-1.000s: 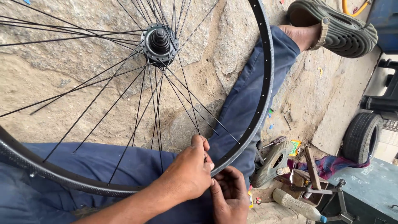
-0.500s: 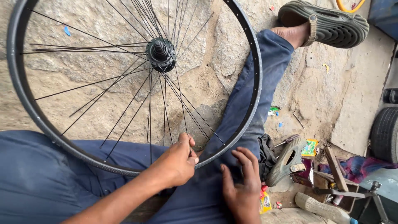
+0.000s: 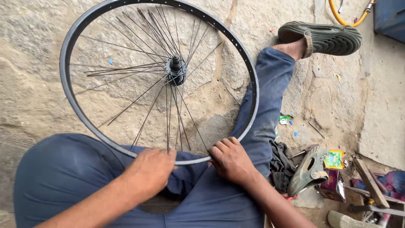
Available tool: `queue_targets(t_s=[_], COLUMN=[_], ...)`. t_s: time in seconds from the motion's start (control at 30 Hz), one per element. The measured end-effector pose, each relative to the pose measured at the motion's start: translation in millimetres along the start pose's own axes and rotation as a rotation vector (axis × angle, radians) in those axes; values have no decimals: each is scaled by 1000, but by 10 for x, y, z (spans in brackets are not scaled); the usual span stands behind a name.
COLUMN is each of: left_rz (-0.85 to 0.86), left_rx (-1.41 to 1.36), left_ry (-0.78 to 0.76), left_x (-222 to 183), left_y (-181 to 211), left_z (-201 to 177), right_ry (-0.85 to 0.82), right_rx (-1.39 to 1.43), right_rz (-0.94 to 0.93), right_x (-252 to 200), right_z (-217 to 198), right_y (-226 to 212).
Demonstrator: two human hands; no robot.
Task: Threading bicycle spokes into a wheel hub and attaching them to a rim.
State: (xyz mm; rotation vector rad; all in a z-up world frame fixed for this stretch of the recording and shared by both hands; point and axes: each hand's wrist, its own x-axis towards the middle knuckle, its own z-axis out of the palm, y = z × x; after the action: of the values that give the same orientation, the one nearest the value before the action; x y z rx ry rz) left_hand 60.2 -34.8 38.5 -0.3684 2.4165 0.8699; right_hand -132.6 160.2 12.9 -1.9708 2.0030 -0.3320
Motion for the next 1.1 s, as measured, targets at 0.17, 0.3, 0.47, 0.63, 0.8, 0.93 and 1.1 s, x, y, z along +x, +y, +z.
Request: queue_targets(t_s=[0.17,0.3,0.47,0.63,0.8,0.93,1.1], left_rz=[307,283,156,22,209,-20,-46], left_rx=[478,416,167,5,97,2,-59], left_ry=[390,418,447,14,-158,-507,-580], left_x=[-115,-470,-556,-449,-52,-141,-13], left_y=[-460,-515,-616,-574,-711,-405,-463], left_z=[-184,-92,207,-171,-179,-558,-559], right_ry=[223,199,50,14,-27,-1,2], right_rx=[-3,81,51,86,176,146,114], right_rz=[11,-51,-13,-87,-135,-126,-96], right_x=[341,226,248,183,189,132,124], right_z=[67,172,342,439,448,353,303], right_y=[-208,-428,-556,-513,-484,-491,-481])
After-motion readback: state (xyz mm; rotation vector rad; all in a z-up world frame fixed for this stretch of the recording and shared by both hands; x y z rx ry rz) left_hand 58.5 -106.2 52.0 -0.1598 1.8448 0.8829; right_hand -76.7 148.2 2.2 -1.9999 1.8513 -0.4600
